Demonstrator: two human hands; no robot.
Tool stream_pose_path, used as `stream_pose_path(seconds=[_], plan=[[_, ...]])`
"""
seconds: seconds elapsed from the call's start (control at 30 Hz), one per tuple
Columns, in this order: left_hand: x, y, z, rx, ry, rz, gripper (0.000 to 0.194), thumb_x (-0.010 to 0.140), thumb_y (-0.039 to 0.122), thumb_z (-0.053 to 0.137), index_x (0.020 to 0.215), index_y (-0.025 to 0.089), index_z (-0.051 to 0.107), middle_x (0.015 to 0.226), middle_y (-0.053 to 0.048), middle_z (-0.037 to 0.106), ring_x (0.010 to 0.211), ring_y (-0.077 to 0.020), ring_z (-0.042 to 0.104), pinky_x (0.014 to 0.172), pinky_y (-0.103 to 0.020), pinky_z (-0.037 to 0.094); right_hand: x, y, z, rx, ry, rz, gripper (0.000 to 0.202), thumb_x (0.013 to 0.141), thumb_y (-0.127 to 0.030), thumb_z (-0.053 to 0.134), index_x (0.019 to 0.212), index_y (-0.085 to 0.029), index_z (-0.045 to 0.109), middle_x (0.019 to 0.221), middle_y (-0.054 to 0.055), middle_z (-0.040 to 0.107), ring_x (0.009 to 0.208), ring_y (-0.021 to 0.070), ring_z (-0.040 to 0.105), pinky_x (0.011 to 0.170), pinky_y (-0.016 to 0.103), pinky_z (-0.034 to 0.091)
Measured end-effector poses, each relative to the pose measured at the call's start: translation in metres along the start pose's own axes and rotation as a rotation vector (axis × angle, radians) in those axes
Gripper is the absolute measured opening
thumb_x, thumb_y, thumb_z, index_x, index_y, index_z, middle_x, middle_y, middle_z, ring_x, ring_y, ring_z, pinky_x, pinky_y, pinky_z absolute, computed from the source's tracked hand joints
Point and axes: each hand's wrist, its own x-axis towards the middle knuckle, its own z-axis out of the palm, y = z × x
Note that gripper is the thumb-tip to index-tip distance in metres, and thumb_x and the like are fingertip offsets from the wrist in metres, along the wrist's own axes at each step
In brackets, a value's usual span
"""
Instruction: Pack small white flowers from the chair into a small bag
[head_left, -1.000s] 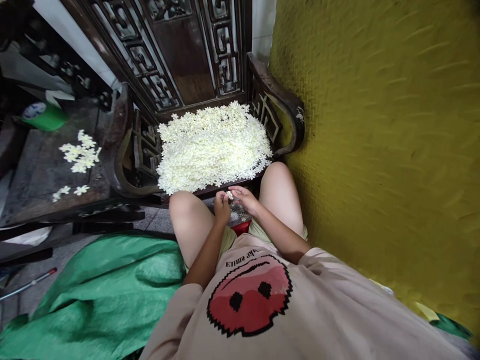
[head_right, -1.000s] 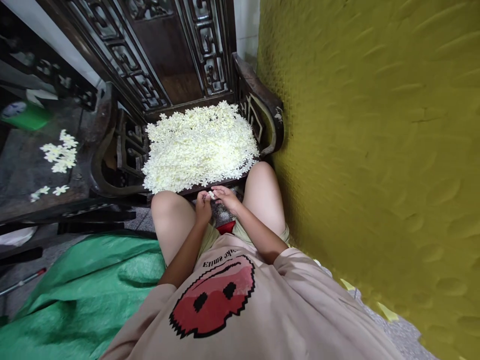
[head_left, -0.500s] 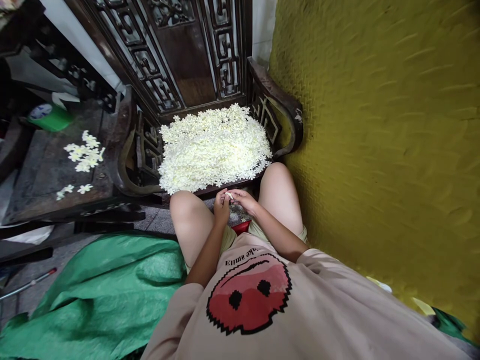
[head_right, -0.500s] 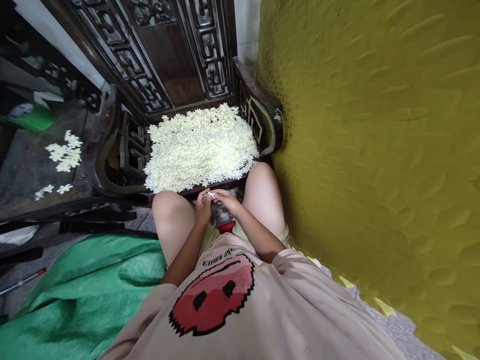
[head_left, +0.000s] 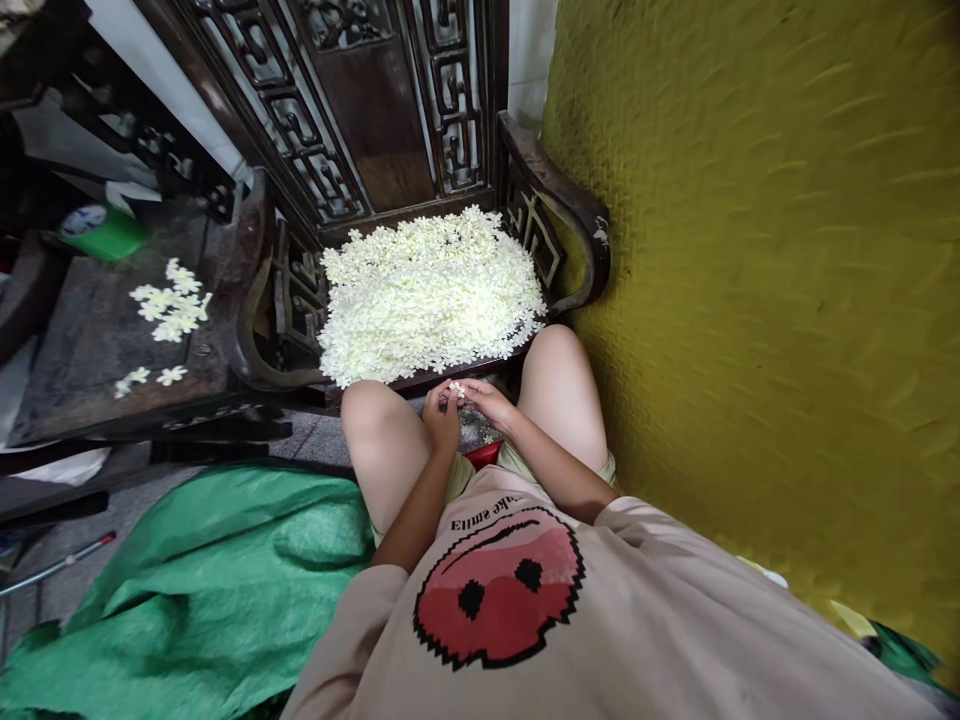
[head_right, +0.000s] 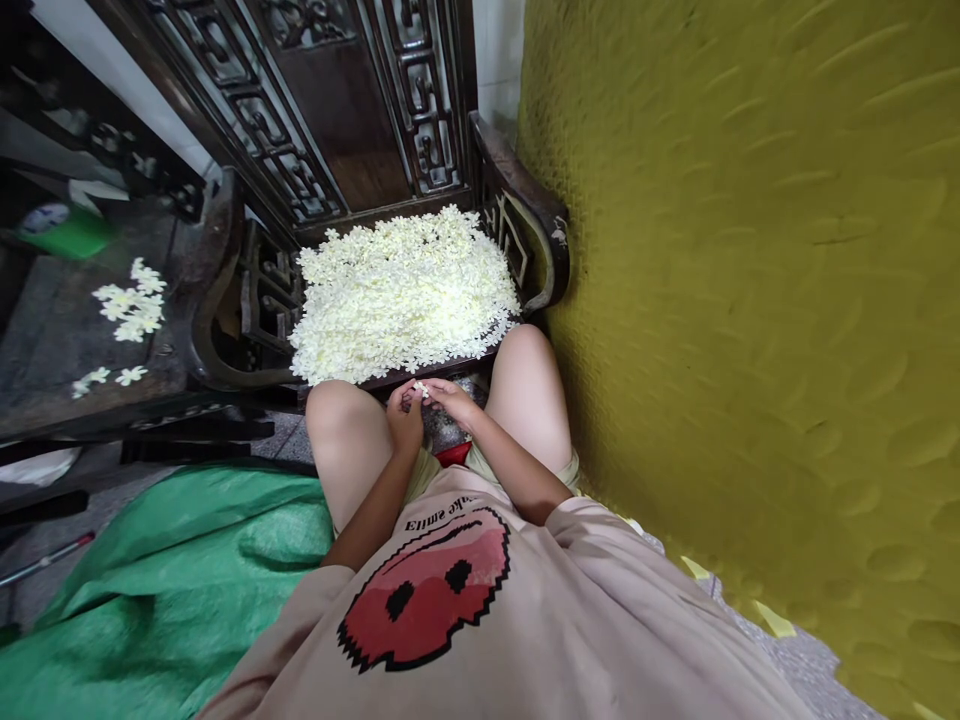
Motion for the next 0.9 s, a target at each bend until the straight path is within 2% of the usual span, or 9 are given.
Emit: stream_pose_path(seconds=[0.13,0.3,0.6,0.9], plan=[[0.0001,0.0005,-0.0021,0.028,-0.016,0.062,0.023,0.081,0.030,0.054,0.098,0.020,0.066,0.095,-0.006,0.063,0.085,-0.0159,0.059,0.081,-0.030,0.047,0.0000,0.0013,-0.0012,0.005,-0.023,-0.022,0.030,0.074,-0.036,0.068,0.101,-0.022,0.068,0.091,0.002,0.068,0.071,0.0097,0.055,0.064,0.021,0.038],[0.0000,-0.0001,-0.0009,0.011,0.003,-0.025,0.023,0.079,0.029,0.056,0.097,0.019,0.066,0.095,-0.006,0.066,0.083,-0.0158,0.061,0.081,-0.030,0.048,-0.0002,0.0024,0.0003,0.025,-0.053,-0.023,0.036,0.073,-0.036,0.068,0.106,-0.023,0.066,0.094,0.002,0.067,0.070,0.0092,0.055,0.062,0.020,0.038],[-0.0001,-0.0017,0.0019,-0.042,0.023,-0.126,0.016,0.076,0.028,0.059,0.089,0.021,0.065,0.090,-0.005,0.069,0.083,-0.0171,0.063,0.080,-0.032,0.049,-0.0021,0.0003,0.0042,0.039,-0.013,0.001,0.032,0.074,-0.032,0.066,0.105,-0.024,0.066,0.097,0.002,0.067,0.070,0.0083,0.055,0.060,0.018,0.039],[-0.0021,-0.0052,0.0025,0.065,0.095,-0.082,0.014,0.077,0.027,0.058,0.087,0.022,0.066,0.090,-0.004,0.067,0.083,-0.0181,0.061,0.080,-0.033,0.046,-0.0038,-0.0006,0.0080,0.023,-0.016,0.021,0.032,0.074,-0.032,0.067,0.105,-0.023,0.066,0.098,0.002,0.066,0.068,0.0077,0.053,0.059,0.018,0.038]])
